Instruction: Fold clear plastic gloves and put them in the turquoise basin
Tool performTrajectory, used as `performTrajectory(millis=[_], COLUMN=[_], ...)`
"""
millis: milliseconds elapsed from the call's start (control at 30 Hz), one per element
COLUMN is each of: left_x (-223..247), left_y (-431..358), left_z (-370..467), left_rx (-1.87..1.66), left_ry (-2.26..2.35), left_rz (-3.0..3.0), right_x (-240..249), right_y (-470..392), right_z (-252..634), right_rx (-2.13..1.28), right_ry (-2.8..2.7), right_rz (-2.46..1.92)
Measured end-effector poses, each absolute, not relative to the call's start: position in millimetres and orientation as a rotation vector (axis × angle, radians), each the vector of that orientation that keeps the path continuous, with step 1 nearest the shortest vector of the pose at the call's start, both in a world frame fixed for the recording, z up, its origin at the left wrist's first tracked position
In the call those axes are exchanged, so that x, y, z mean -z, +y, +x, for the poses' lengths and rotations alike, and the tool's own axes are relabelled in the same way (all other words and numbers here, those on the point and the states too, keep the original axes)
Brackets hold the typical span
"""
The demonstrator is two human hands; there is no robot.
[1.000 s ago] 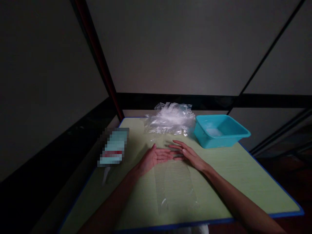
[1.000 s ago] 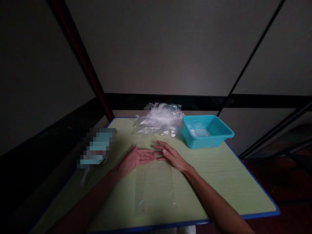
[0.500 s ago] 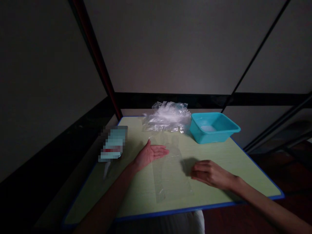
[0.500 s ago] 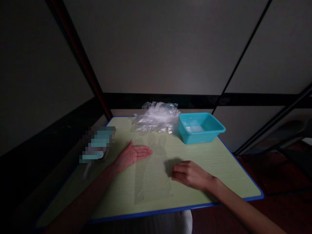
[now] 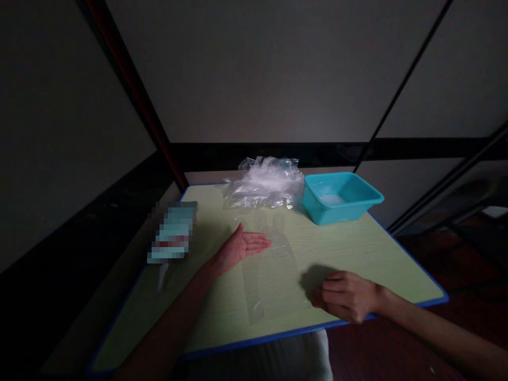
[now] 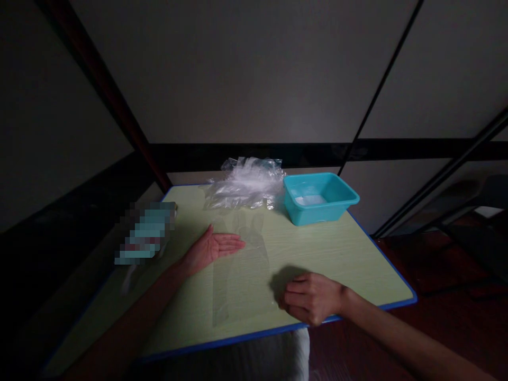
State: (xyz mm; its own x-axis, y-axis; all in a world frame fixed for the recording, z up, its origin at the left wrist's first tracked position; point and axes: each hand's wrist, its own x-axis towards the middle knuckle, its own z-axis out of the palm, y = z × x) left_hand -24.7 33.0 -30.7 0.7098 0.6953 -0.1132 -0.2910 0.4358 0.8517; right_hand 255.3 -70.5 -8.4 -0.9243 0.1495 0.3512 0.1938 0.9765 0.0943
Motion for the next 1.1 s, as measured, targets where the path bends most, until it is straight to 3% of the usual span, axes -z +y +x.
performTrajectory(millis=[167,800,1100], left_x=[30,27,29], left_y=[33,32,32], left_z=[-25,-23,-24], left_rx=[-0.643,-0.656,-0.638], left_ry=[0.504,0.495,0.514], left_rz=[0.929,0.899,0.905], right_x=[10,3,5], right_y=[-70,-68,-74], right_z=[256,246,246], right_rx=[0.006,0.218,-0.054], right_ry=[-2.812,-2.865,-2.686], right_rz=[-0.272,-0.187,-0.443])
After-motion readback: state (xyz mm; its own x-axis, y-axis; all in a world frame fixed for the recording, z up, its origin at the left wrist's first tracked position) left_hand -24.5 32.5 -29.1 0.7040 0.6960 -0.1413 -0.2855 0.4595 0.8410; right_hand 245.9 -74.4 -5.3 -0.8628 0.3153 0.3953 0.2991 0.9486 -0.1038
